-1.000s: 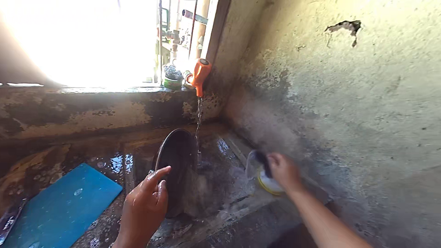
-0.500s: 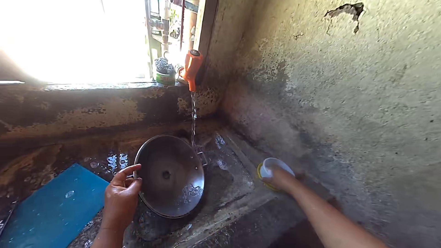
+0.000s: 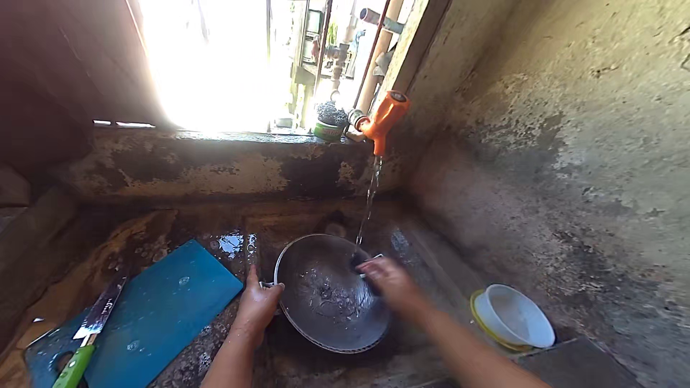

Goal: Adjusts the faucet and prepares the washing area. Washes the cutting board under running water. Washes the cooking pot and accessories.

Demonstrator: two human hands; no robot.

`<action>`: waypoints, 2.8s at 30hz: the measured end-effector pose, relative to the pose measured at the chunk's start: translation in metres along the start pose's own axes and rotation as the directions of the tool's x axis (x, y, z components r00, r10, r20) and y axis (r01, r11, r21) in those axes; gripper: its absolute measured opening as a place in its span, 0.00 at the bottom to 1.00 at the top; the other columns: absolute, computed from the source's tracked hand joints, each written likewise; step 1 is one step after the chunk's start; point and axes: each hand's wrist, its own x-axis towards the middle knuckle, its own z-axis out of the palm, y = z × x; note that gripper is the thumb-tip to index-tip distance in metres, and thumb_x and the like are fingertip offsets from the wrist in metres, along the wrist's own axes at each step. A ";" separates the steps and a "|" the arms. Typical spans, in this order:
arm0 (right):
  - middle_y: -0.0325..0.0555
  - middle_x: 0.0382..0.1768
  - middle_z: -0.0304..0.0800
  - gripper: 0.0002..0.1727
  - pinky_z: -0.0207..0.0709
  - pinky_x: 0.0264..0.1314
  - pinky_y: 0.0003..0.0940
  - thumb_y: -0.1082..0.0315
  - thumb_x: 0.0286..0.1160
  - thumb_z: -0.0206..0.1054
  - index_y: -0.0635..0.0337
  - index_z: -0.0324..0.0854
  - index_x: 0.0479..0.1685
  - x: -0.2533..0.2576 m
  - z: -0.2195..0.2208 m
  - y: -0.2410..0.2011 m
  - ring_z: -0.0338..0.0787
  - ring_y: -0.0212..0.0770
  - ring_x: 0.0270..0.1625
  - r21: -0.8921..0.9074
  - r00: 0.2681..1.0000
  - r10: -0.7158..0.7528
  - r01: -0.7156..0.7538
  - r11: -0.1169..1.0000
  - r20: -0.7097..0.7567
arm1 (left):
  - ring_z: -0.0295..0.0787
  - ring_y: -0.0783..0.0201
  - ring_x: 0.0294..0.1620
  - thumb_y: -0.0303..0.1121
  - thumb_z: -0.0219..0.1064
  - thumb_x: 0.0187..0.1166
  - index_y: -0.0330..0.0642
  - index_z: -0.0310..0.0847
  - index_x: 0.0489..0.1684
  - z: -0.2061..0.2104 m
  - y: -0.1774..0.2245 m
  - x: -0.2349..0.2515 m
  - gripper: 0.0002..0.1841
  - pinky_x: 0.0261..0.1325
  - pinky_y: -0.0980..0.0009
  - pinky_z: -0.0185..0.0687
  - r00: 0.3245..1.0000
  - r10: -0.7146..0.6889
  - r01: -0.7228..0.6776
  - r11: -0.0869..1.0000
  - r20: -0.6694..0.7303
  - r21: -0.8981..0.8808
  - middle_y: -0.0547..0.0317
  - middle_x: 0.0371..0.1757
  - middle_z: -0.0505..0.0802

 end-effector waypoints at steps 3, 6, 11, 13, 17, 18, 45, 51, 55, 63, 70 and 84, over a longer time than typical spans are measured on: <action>0.55 0.78 0.78 0.25 0.65 0.87 0.49 0.61 0.83 0.64 0.54 0.80 0.78 0.027 0.085 -0.023 0.75 0.50 0.83 -0.333 0.913 0.016 0.133 0.934 0.408 | 0.84 0.56 0.35 0.29 0.67 0.82 0.41 0.47 0.93 0.004 -0.003 0.004 0.40 0.40 0.60 0.83 0.999 0.004 -0.010 0.984 -0.035 -0.176 0.41 0.49 0.84; 0.61 0.73 0.80 0.21 0.74 0.79 0.54 0.64 0.87 0.56 0.63 0.78 0.72 0.053 0.128 -0.038 0.81 0.56 0.76 -0.467 0.957 0.077 0.066 0.882 0.280 | 0.90 0.49 0.51 0.25 0.66 0.78 0.38 0.52 0.92 0.003 -0.006 0.007 0.39 0.52 0.54 0.88 1.000 0.006 -0.008 0.995 -0.028 -0.096 0.35 0.63 0.85; 0.64 0.62 0.87 0.25 0.86 0.55 0.62 0.57 0.93 0.48 0.62 0.64 0.79 0.112 0.141 -0.050 0.93 0.64 0.58 -0.528 0.928 0.313 -0.372 0.764 -0.201 | 0.93 0.58 0.40 0.26 0.70 0.73 0.41 0.70 0.80 0.007 -0.001 0.005 0.31 0.43 0.60 0.92 1.000 -0.007 0.007 0.995 0.000 0.101 0.45 0.50 0.91; 0.63 0.57 0.89 0.26 0.83 0.58 0.64 0.49 0.92 0.49 0.62 0.71 0.71 0.111 0.139 -0.066 0.91 0.63 0.60 -0.455 0.940 0.340 -0.317 0.832 -0.032 | 0.93 0.58 0.39 0.25 0.70 0.74 0.42 0.72 0.78 0.005 0.002 0.007 0.29 0.43 0.60 0.91 1.000 0.006 -0.003 0.994 -0.022 0.106 0.47 0.47 0.92; 0.66 0.51 0.88 0.36 0.77 0.60 0.65 0.38 0.90 0.50 0.68 0.86 0.54 0.095 0.098 -0.088 0.87 0.61 0.56 -0.064 0.970 0.231 -0.227 0.972 0.074 | 0.87 0.61 0.32 0.27 0.70 0.74 0.46 0.74 0.77 0.006 0.009 0.006 0.28 0.41 0.60 0.86 0.998 0.058 -0.050 0.982 -0.038 0.183 0.52 0.38 0.89; 0.64 0.53 0.88 0.37 0.76 0.62 0.63 0.38 0.90 0.49 0.67 0.85 0.58 0.094 0.085 -0.095 0.87 0.59 0.57 0.055 0.967 0.245 -0.249 0.967 0.073 | 0.86 0.61 0.31 0.27 0.70 0.74 0.46 0.74 0.78 0.006 0.009 0.006 0.28 0.40 0.60 0.84 0.998 0.058 -0.050 0.982 -0.038 0.185 0.53 0.37 0.89; 0.57 0.77 0.77 0.35 0.63 0.83 0.62 0.45 0.74 0.74 0.48 0.76 0.80 -0.008 0.058 -0.036 0.72 0.60 0.81 -0.359 0.694 0.074 0.275 0.892 0.716 | 0.90 0.57 0.37 0.26 0.69 0.79 0.43 0.71 0.79 0.007 0.003 0.008 0.27 0.41 0.59 0.87 0.997 0.073 -0.070 0.994 -0.037 0.084 0.46 0.44 0.90; 0.50 0.62 0.90 0.21 0.77 0.71 0.61 0.76 0.66 0.72 0.53 0.87 0.61 -0.031 -0.001 -0.033 0.87 0.51 0.67 -0.392 0.816 0.006 0.271 0.879 0.579 | 0.92 0.54 0.38 0.26 0.70 0.80 0.43 0.73 0.78 0.008 0.002 0.007 0.26 0.41 0.57 0.90 0.996 0.081 -0.078 0.995 -0.048 0.059 0.42 0.52 0.91; 0.48 0.57 0.91 0.20 0.81 0.64 0.59 0.78 0.67 0.73 0.53 0.88 0.59 -0.060 -0.112 -0.013 0.89 0.49 0.60 -0.480 0.974 0.224 -0.179 0.859 0.037 | 0.92 0.54 0.40 0.25 0.68 0.81 0.42 0.72 0.79 0.010 0.004 0.006 0.26 0.42 0.57 0.90 0.995 0.088 -0.086 0.995 -0.052 0.044 0.41 0.58 0.89; 0.72 0.69 0.80 0.40 0.75 0.69 0.66 0.75 0.69 0.79 0.62 0.67 0.84 -0.094 -0.223 0.052 0.83 0.67 0.67 -0.218 0.705 0.606 -0.699 0.681 -0.370 | 0.92 0.52 0.42 0.25 0.69 0.80 0.43 0.70 0.80 0.009 0.004 0.005 0.27 0.43 0.54 0.89 0.995 0.087 -0.085 0.996 -0.054 0.033 0.40 0.53 0.90; 0.68 0.64 0.85 0.32 0.74 0.68 0.73 0.80 0.63 0.79 0.57 0.80 0.73 -0.061 -0.200 0.048 0.83 0.70 0.68 -0.468 0.813 0.406 -0.576 0.670 -0.419 | 0.93 0.51 0.42 0.25 0.70 0.79 0.42 0.70 0.80 0.010 0.004 0.007 0.28 0.44 0.55 0.91 0.997 0.068 -0.069 0.998 -0.038 -0.005 0.40 0.52 0.90; 0.53 0.47 0.86 0.21 0.77 0.31 0.41 0.72 0.81 0.68 0.53 0.78 0.72 -0.056 -0.152 0.033 0.81 0.42 0.31 0.209 0.792 0.422 -0.367 0.907 -0.441 | 0.91 0.54 0.39 0.25 0.70 0.78 0.41 0.71 0.79 0.008 0.006 0.006 0.28 0.43 0.56 0.89 0.998 0.053 -0.054 0.999 -0.045 -0.007 0.43 0.48 0.90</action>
